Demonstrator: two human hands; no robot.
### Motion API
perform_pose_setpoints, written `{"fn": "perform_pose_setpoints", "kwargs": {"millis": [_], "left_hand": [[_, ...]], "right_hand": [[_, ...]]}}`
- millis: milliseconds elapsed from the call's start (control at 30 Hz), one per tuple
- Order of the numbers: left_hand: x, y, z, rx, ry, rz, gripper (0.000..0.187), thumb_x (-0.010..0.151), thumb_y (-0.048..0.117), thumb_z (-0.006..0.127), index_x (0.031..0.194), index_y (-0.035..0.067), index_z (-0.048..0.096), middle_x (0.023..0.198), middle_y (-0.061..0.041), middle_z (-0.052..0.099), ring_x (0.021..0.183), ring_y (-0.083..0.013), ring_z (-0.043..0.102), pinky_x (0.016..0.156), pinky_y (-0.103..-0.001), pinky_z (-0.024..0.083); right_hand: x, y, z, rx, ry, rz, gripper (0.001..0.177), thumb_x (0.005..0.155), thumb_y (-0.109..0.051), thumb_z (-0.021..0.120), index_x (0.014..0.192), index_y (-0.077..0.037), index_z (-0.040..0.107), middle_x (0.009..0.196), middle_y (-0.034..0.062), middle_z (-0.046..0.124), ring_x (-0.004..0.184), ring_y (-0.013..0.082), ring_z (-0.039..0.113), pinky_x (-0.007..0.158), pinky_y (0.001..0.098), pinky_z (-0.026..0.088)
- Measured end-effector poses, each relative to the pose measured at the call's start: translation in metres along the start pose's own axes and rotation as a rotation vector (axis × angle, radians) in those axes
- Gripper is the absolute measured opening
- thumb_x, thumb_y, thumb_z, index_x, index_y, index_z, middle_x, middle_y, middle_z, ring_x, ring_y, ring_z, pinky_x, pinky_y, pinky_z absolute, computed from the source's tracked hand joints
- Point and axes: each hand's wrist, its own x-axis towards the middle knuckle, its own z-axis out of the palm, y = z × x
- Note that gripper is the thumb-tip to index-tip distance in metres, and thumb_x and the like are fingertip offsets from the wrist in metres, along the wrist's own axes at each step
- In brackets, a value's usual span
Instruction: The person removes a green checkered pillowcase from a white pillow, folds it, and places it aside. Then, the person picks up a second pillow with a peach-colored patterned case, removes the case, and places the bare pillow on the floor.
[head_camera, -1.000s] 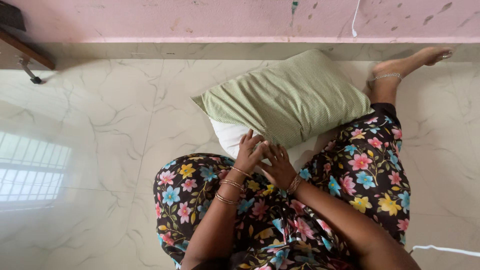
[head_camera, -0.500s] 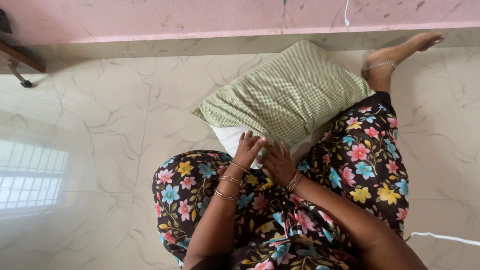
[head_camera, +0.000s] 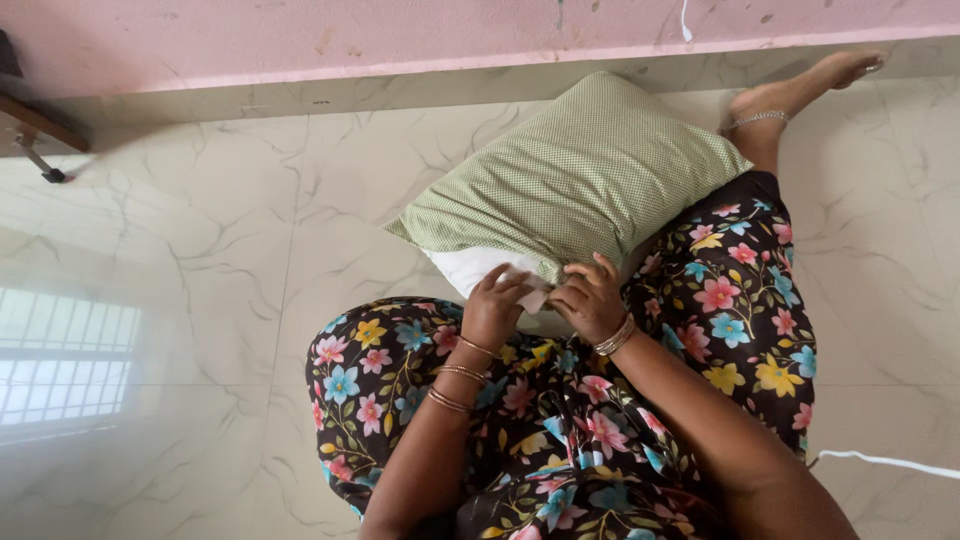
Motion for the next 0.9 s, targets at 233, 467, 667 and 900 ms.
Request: {"fn": "perform_pose_setpoints", "kwargs": {"millis": [233, 467, 667, 900], "left_hand": [[0.002, 0.005, 0.003, -0.16, 0.217, -0.092, 0.019, 0.086, 0.005, 0.07, 0.101, 0.014, 0.076, 0.114, -0.003, 0.076, 0.128, -0.0234, 0.063, 0.12, -0.049, 0.029], [0.001, -0.015, -0.023, -0.401, 0.538, -0.281, 0.014, 0.095, 0.004, 0.067, 0.103, 0.011, 0.075, 0.115, -0.004, 0.076, 0.123, -0.0187, 0.067, 0.124, -0.044, 0.029], [0.004, -0.019, -0.033, -0.512, 0.665, -0.338, 0.012, 0.096, 0.001, 0.066, 0.103, 0.008, 0.074, 0.114, -0.007, 0.078, 0.107, -0.0168, 0.073, 0.125, -0.044, 0.028], [0.0, -0.01, -0.018, -0.568, 0.359, -0.235, 0.015, 0.092, 0.004, 0.067, 0.104, 0.007, 0.075, 0.109, -0.006, 0.078, 0.103, -0.0172, 0.073, 0.108, -0.042, 0.048]], "right_hand": [[-0.004, -0.031, -0.004, 0.077, -0.094, -0.061, 0.019, 0.087, -0.033, 0.08, 0.105, -0.027, 0.074, 0.128, -0.0009, 0.062, 0.14, 0.0282, 0.043, 0.12, 0.0567, 0.019], [0.009, -0.014, 0.014, -0.287, -0.454, 0.178, 0.042, 0.081, -0.025, 0.072, 0.124, -0.026, 0.075, 0.152, 0.0023, 0.045, 0.146, 0.0406, 0.029, 0.114, 0.0701, 0.016], [0.011, 0.016, 0.013, -0.377, -0.484, 0.294, 0.019, 0.093, -0.026, 0.066, 0.108, -0.018, 0.075, 0.156, 0.0001, 0.041, 0.15, 0.0395, 0.027, 0.119, 0.0706, 0.015], [-0.014, 0.027, 0.031, -0.3, -0.433, 0.352, 0.013, 0.088, -0.02, 0.068, 0.098, -0.017, 0.076, 0.148, 0.0018, 0.051, 0.147, 0.0377, 0.033, 0.122, 0.0654, 0.016]]}}
